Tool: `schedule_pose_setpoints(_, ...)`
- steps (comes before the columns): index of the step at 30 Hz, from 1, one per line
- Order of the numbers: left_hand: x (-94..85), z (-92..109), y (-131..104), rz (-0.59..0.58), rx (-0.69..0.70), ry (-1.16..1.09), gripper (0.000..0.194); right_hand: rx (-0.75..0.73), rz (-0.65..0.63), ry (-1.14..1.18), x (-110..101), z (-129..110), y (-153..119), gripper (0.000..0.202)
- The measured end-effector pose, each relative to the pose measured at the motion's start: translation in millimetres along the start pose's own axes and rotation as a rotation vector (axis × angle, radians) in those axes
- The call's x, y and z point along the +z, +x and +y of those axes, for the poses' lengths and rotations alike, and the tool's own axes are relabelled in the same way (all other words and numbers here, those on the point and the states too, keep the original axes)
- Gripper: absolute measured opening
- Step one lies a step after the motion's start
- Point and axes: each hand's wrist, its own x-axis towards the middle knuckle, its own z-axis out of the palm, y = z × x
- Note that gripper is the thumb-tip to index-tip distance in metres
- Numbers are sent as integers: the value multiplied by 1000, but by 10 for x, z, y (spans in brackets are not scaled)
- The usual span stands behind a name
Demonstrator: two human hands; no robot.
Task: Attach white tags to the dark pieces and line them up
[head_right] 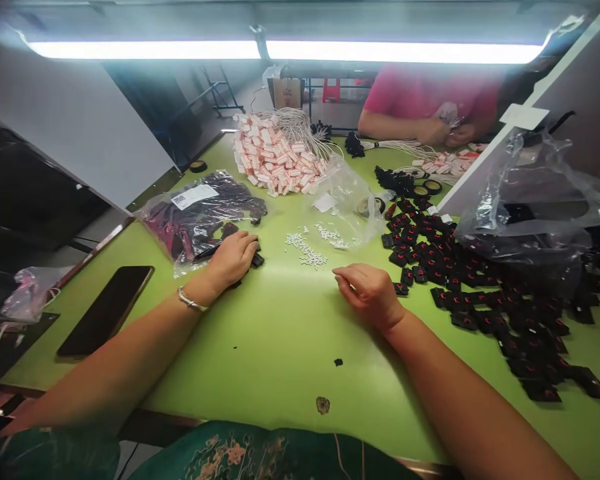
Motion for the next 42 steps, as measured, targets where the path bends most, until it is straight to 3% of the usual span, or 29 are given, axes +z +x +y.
schedule_pose_setpoints(3,-40,20,-111,43,-21,-54,36,51,-13,13,7,-27,42,15)
schedule_pose_setpoints(7,-90,94,-203,112,-33,-320,33,156,-11,38,16,-42,64,17)
schedule_pose_setpoints(13,-87,199,-223,61,19,-437,28,178,-7,45,13,-38,39,14)
schedule_pose_setpoints(18,-270,491,-278,137,89,-399,18,472,135,107,-13,-109,111,15)
schedule_pose_setpoints(21,-321,775,-340,-17,149,-312,20,668,193,183,-24,-143,151,18)
schedule_pose_setpoints(26,-138,995,-415,-315,136,-66,24,800,199,275,-31,-189,173,24)
schedule_pose_setpoints(29,-64,960,-381,-369,129,-122,16,819,121,263,-19,-189,198,25)
schedule_pose_setpoints(33,-58,940,-272,-308,128,-439,15,847,-160,208,38,-98,281,17)
schedule_pose_setpoints(35,-38,961,-236,-190,45,-633,18,855,-257,157,79,-36,336,14)
schedule_pose_setpoints(37,2,976,-233,-132,-138,-865,21,835,-301,89,124,11,389,14)
schedule_pose_setpoints(40,60,955,-273,-223,-401,-1181,32,779,-333,17,198,24,455,15)
schedule_pose_setpoints(42,80,923,-307,-239,-473,-1299,36,751,-352,-26,242,-5,488,16)
